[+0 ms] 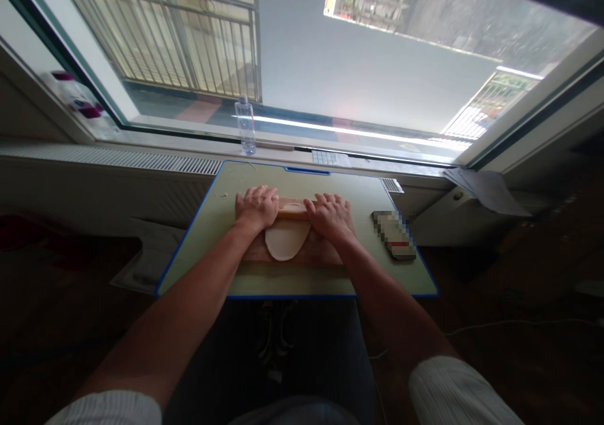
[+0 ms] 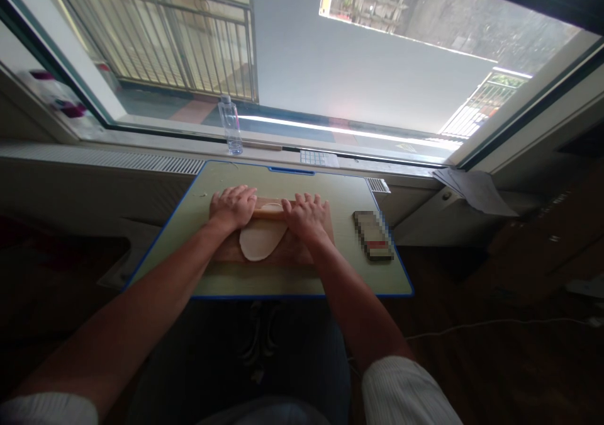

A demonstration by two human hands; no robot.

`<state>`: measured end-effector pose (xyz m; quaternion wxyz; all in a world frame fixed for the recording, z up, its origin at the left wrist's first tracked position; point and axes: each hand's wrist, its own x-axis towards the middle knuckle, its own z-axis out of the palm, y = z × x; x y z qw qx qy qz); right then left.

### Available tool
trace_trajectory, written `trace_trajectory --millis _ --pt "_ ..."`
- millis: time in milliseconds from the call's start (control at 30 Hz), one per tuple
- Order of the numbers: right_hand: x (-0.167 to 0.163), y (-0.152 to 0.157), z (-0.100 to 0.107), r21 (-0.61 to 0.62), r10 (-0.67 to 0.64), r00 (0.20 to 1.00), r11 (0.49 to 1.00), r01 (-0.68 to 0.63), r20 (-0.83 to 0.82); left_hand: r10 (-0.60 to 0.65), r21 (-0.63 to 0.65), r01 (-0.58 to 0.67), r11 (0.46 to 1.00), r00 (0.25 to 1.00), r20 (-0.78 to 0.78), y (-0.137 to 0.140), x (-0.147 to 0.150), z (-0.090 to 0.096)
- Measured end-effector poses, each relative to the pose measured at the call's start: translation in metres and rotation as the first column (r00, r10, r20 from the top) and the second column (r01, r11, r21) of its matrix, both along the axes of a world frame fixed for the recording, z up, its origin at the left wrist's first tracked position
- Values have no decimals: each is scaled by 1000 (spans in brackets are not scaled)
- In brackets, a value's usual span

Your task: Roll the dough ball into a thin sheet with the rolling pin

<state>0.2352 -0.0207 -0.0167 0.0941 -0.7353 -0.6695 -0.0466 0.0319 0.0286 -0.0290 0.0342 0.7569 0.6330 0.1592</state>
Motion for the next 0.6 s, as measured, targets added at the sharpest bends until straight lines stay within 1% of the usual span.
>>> trace_trajectory --millis 167,367,600 --pt "3 15 4 -71 -11 999 997 8 -53 -15 -57 13 998 999 -36 13 0 3" --pt "4 25 8 -132 -24 996 991 12 -88 -36 -112 30 993 998 -50 22 0 7" --pt "7 34 9 -148 -25 990 989 5 -140 -39 -157 31 987 998 -48 33 1 7"
